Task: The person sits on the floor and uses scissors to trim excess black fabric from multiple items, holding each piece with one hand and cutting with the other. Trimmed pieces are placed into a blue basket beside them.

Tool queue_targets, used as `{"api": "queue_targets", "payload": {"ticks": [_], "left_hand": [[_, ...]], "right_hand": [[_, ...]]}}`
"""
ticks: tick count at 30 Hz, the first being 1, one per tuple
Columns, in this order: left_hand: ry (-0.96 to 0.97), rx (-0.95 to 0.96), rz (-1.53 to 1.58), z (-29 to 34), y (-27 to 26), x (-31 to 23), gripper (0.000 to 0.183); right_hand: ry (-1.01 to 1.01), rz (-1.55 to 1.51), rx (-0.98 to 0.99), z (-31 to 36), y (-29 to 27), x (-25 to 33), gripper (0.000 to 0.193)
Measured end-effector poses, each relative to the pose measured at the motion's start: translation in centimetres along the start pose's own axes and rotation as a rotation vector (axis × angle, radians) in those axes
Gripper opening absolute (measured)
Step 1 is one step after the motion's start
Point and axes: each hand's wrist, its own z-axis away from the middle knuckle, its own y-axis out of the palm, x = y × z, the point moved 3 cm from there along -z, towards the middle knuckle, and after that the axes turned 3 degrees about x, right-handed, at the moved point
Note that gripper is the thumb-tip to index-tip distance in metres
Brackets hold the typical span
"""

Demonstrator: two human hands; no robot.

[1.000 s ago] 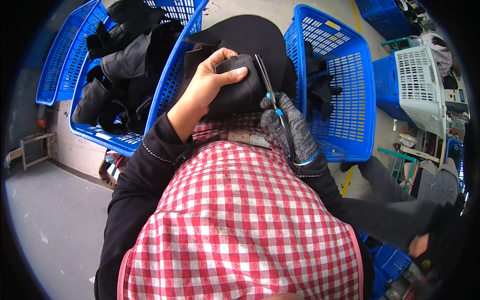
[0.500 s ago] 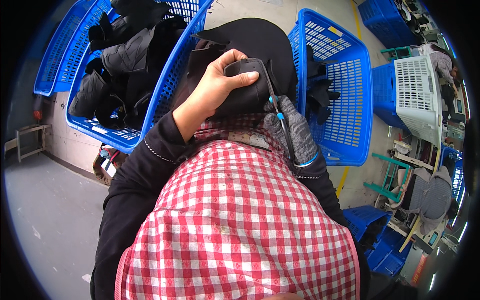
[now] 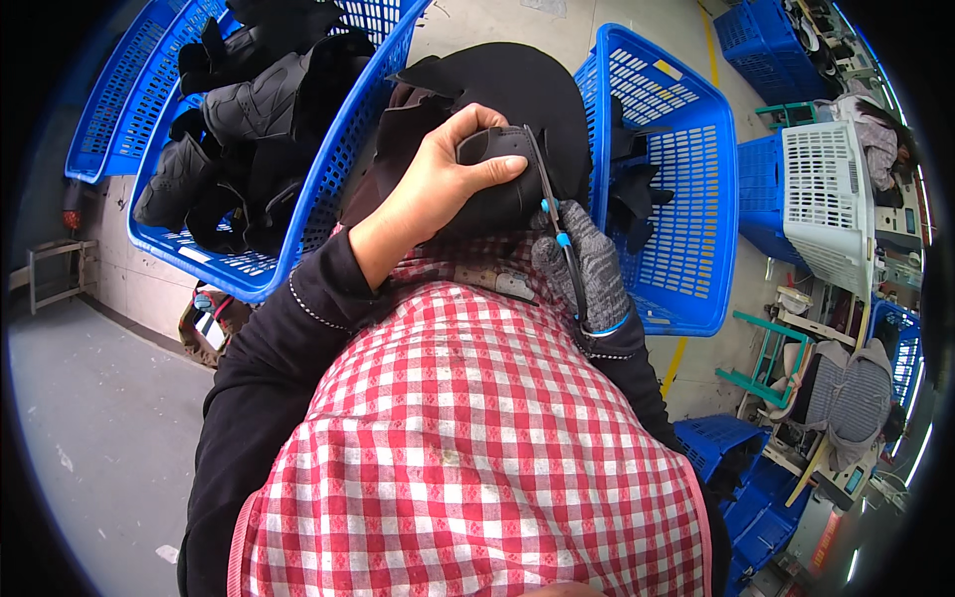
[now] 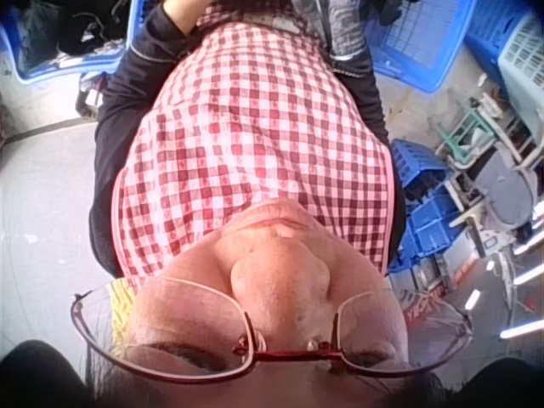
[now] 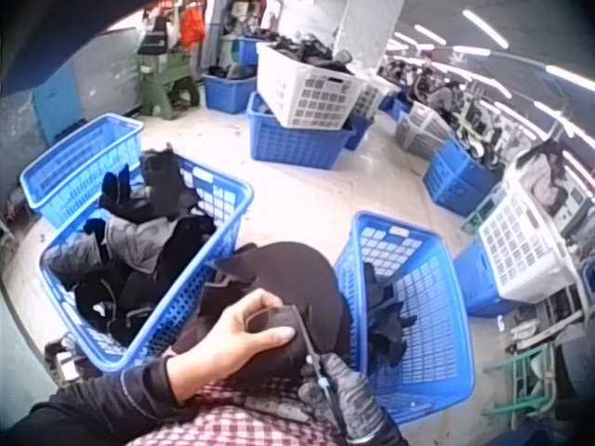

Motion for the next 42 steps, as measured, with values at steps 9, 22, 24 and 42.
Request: {"api": "queue_targets", "payload": {"ticks": [9, 22, 24, 42], "left_hand": [[0.027, 0.041, -0.074, 0.3, 0.1, 0.3, 0.032], [0.368, 0.453, -1.104, -5.3, 0.1, -9.9, 0.035], [0.306, 0.497, -1.02, -6.0, 0.2, -9.3, 0.035], [-0.079, 0.449, -0.525, -6.2, -2.0, -4.6, 0.035]], "right_hand": [[0.05, 0.065, 0.019, 0.2, -0.1, -0.2, 0.04], [-0.231, -1.076, 0.246, -0.5, -4.6, -0.5, 0.033], [-0.115, -1.009, 0.195, 0.2, -3.3, -1.4, 0.033], [0.092, -0.941, 0.172, 0.8, 2.6, -4.0, 0.03]]}}
